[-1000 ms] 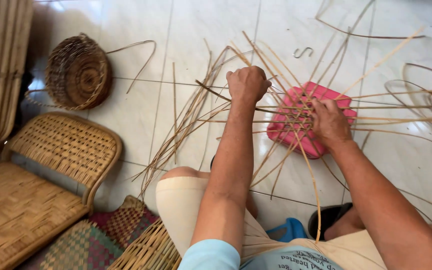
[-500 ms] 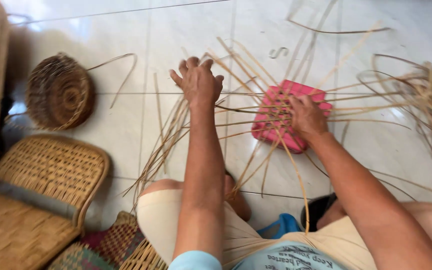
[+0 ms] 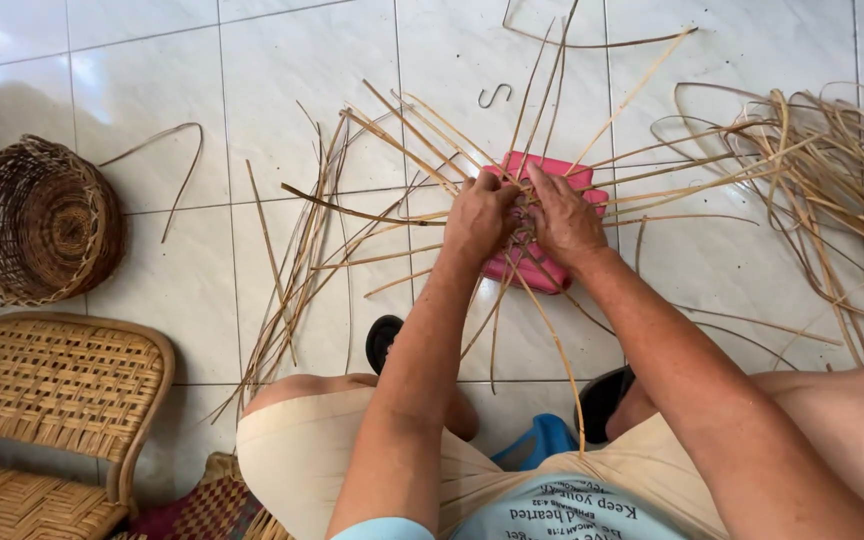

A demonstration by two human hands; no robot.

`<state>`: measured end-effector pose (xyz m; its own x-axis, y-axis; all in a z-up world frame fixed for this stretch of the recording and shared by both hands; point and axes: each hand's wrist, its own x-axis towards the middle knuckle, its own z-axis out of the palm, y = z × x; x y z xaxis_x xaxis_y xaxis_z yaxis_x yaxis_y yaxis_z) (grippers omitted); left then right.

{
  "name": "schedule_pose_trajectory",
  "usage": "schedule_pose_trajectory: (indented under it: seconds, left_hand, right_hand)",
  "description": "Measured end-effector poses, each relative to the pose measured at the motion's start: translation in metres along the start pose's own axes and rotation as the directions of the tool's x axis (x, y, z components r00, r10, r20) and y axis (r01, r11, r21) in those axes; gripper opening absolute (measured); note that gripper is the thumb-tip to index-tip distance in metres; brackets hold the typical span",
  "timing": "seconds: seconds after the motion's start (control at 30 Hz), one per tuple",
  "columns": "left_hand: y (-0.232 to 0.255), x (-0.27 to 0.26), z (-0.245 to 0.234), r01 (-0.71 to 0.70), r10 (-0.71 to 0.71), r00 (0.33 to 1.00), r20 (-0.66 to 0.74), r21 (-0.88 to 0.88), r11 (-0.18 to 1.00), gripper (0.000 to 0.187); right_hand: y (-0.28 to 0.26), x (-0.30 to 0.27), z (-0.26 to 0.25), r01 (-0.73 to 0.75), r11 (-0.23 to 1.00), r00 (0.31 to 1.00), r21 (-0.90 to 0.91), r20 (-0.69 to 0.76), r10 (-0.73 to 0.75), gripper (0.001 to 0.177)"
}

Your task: Weaving thin rattan strips through a plastic jig to create the base of a basket.

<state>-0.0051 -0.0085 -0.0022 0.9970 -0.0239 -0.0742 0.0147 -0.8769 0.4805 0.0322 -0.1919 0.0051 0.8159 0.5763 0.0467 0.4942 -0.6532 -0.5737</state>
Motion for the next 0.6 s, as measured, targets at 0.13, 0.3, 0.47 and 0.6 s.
schedule_pose_trajectory:
  seconds: [0.13,0.3,0.47,0.6]
  left_hand:
    - [-0.001,0.003,0.004,0.010,-0.010,1.000,-0.006,0.051,0.999,0.041]
    - [-0.003,0.004,0.007,0.028,-0.027,1.000,-0.008,0.124,0.992,0.040]
    - [0.001,0.002,0.005,0.024,-0.025,1.000,0.002,0.232,0.972,0.044]
    - [0.002,0.001,0.005,0.039,-0.046,0.999,0.030,0.207,0.978,0.044]
  right_hand:
    - [0.003,0.000,-0.003,0.026,0.999,0.999,-0.021,0.025,-0.025,0.069]
    - [0.024,0.001,0.015,0.062,0.996,0.998,-0.063,0.011,-0.062,0.061]
    - [0.022,0.000,0.014,0.058,0.997,0.998,-0.051,0.004,-0.058,0.048]
    - [0.017,-0.002,0.011,0.050,0.997,0.999,-0.061,-0.001,-0.050,0.045]
